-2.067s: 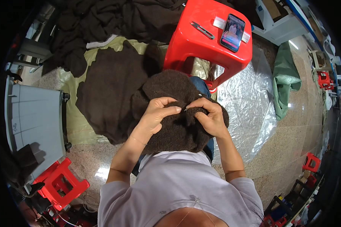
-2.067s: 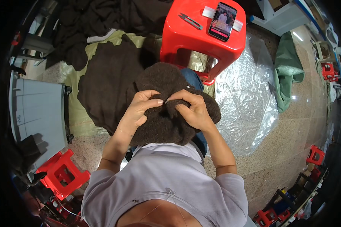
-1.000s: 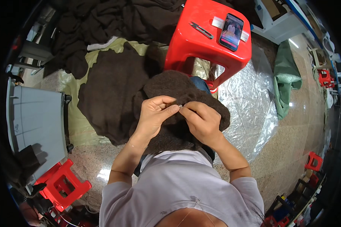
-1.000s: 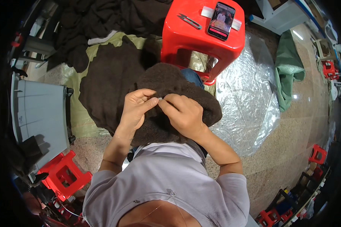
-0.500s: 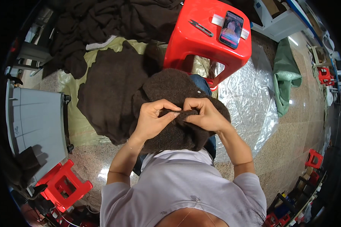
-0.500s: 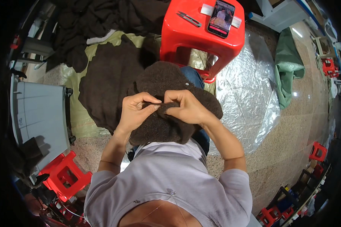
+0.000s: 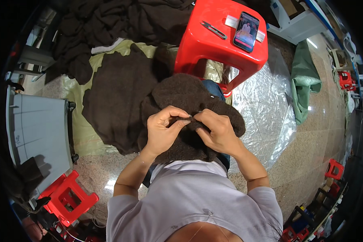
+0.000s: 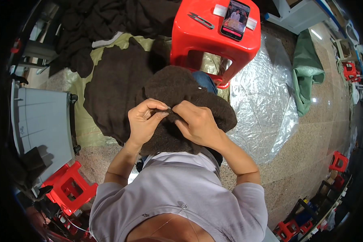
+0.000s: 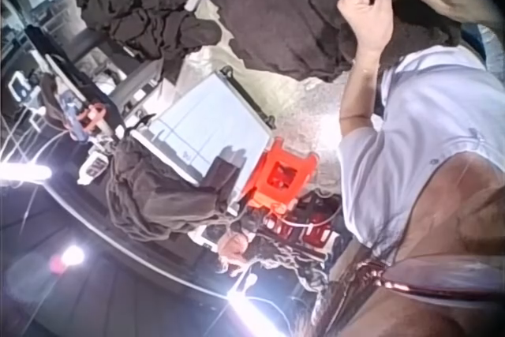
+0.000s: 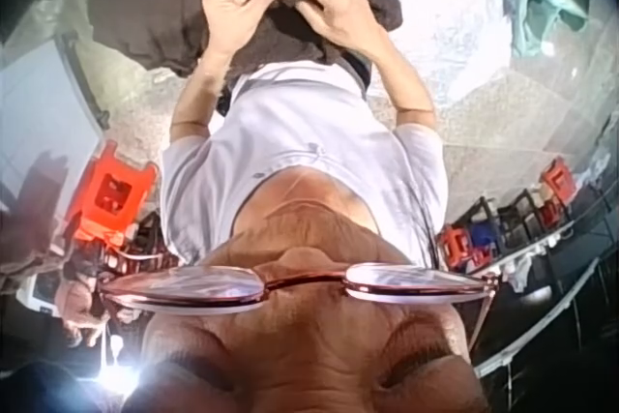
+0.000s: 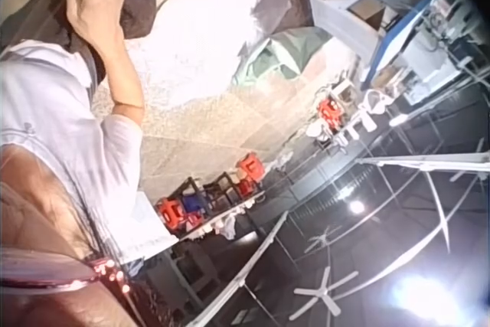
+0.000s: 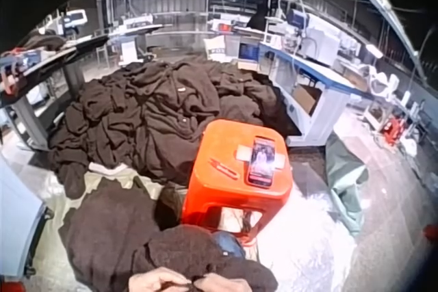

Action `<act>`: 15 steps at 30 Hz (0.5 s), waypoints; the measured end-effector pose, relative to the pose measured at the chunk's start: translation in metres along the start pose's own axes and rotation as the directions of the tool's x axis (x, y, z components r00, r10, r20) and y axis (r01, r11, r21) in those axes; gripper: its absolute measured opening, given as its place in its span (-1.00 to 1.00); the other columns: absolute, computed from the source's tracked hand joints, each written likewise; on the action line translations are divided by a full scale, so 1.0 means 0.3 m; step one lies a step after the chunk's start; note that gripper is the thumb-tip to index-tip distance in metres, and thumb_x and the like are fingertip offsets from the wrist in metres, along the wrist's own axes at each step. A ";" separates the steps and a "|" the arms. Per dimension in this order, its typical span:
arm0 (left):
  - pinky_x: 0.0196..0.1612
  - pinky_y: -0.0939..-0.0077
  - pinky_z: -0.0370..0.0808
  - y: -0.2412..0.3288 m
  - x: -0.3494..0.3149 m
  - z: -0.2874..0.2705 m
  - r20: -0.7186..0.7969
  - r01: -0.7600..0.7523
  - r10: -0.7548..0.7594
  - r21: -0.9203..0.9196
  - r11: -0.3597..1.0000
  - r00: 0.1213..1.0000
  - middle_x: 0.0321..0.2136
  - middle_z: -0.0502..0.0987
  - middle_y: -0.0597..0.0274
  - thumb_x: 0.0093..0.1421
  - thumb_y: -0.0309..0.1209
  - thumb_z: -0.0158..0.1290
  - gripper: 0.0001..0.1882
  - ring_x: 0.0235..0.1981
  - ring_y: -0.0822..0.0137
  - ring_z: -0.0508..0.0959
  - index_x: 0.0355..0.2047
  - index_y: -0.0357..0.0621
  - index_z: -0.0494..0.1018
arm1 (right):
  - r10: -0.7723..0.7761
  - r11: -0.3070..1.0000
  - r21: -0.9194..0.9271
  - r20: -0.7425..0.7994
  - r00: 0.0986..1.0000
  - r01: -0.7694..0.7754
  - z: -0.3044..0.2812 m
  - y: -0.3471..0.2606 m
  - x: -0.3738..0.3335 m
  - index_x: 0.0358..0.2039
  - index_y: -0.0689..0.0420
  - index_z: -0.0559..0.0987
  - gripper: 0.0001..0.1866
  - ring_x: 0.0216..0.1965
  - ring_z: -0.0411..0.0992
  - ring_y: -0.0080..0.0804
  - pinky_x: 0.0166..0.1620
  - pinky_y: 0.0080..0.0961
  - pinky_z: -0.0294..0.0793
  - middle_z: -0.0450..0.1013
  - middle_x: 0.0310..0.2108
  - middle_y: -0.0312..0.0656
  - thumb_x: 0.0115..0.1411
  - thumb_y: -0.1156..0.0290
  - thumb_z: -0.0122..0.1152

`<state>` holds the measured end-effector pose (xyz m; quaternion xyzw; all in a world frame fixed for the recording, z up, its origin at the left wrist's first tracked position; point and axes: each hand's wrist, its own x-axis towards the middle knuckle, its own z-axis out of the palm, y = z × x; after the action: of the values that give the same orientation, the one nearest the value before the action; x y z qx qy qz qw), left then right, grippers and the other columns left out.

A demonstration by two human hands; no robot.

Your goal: Inspecting brown garment pieces for quality control in a factory.

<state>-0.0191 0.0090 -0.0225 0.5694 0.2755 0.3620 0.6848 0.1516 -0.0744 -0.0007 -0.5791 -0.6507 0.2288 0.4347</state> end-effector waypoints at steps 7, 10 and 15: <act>-0.23 0.57 0.52 0.001 -0.024 0.032 0.011 -0.354 0.379 0.381 0.854 0.925 -0.35 0.57 0.07 0.11 -0.78 0.12 -0.86 -0.32 0.36 0.57 -0.34 -0.37 0.49 | -0.035 0.998 -0.052 -0.199 0.979 0.025 0.044 -0.015 -0.011 -0.38 0.25 0.49 -0.71 -0.52 0.44 -0.13 -0.47 -0.36 0.42 0.37 -0.53 -0.06 -0.18 0.57 0.34; -0.21 0.60 0.50 -0.010 -0.048 0.057 -0.046 -0.364 0.411 0.382 0.850 0.910 -0.34 0.58 0.07 0.12 -0.77 0.12 -0.87 -0.33 0.36 0.56 -0.33 -0.39 0.49 | -0.140 0.979 -0.182 -0.274 0.951 0.092 0.083 -0.009 -0.019 -0.37 0.29 0.49 -0.69 -0.58 0.40 -0.14 -0.51 -0.41 0.39 0.39 -0.53 -0.07 -0.22 0.67 0.30; -0.05 0.56 0.51 -0.042 -0.033 0.065 -0.086 -0.107 0.140 0.313 0.944 0.986 -0.21 0.62 0.01 0.09 -0.77 0.07 -0.67 -0.16 0.33 0.61 -0.11 -0.39 0.53 | -0.295 0.934 -0.304 -0.364 0.883 0.187 0.099 0.028 -0.009 -0.26 0.23 0.54 -0.54 -0.50 0.42 -0.11 -0.43 -0.33 0.44 0.37 -0.48 -0.11 -0.29 0.68 0.34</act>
<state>-0.0072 -0.0115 -0.0313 0.6649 0.3284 0.3867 0.5482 0.1315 -0.0691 -0.0236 -0.5796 -0.6385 -0.0394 0.5048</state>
